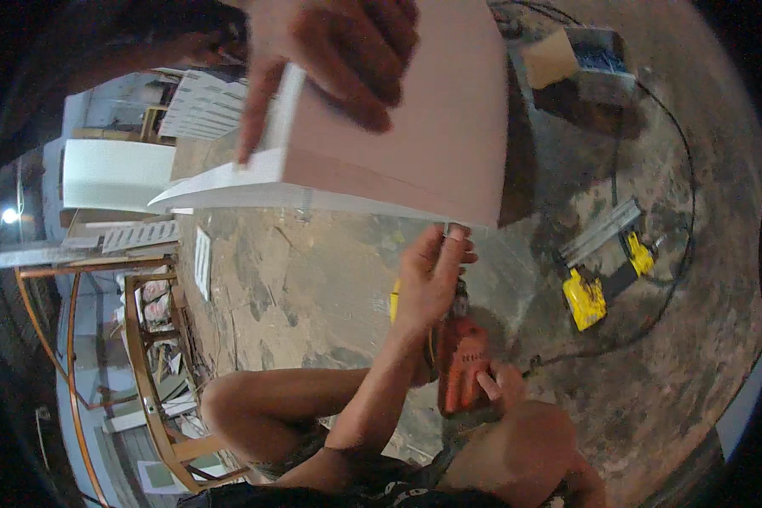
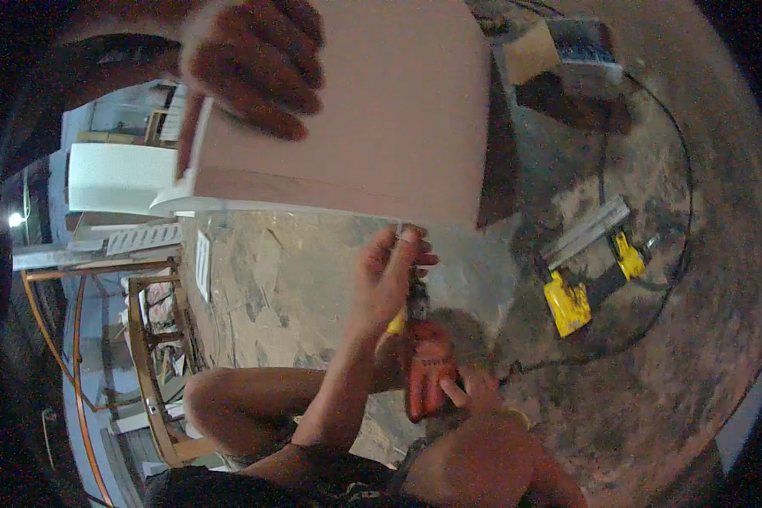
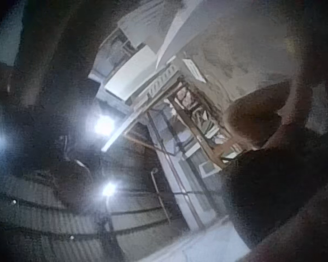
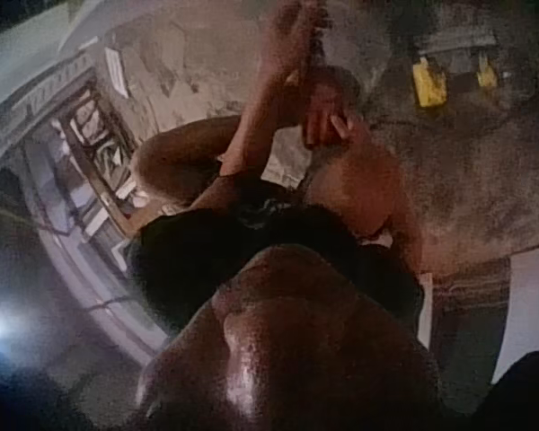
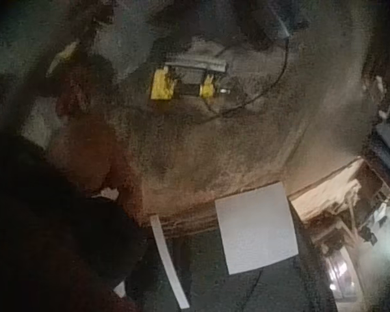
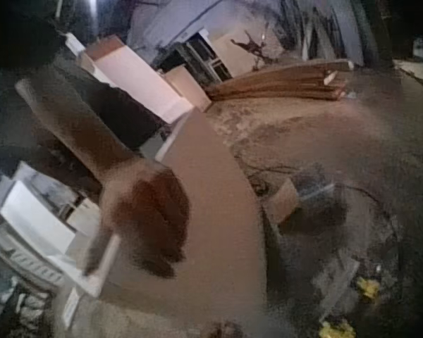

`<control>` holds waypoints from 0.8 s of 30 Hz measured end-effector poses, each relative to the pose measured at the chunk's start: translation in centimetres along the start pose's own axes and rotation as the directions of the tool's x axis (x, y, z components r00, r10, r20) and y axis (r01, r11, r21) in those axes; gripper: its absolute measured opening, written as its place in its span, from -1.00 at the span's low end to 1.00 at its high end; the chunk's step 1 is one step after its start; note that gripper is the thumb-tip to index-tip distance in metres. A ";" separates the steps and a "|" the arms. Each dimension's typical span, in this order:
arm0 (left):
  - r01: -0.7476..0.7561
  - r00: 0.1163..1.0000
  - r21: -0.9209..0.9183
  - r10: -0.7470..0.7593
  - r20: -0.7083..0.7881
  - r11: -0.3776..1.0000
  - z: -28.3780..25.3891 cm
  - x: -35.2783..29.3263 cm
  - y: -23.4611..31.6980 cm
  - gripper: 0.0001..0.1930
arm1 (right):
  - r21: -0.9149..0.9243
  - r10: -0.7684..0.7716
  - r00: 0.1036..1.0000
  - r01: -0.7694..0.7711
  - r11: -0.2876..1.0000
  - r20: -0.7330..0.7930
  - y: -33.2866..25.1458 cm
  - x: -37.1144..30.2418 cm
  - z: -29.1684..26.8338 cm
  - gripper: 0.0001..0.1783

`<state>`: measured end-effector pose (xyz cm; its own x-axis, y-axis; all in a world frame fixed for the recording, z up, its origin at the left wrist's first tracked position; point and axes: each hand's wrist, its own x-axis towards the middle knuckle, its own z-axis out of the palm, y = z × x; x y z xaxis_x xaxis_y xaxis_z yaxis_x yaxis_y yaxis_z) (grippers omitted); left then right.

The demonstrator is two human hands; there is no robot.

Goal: The person assembles a white cabinet by aligning panels and using a drill to drive screws into the wood. The person uses pliers to adjust a fastener and continues drilling while an assistant holds the panels in place.

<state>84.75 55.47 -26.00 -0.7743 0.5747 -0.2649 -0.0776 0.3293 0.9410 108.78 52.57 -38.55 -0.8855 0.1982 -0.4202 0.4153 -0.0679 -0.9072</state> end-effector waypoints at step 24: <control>-0.618 0.712 0.746 0.580 0.396 0.250 -12.3 1.8 20.4 -0.60 | -0.719 -0.026 0.978 -0.134 0.682 -0.207 -5.4 -2.3 -19.6 -0.71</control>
<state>74.03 53.99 -4.67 -0.3480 0.8966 0.2739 0.9272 0.2859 0.2420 112.68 71.62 -32.24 -0.8336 0.3979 -0.3831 0.5519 0.6302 -0.5461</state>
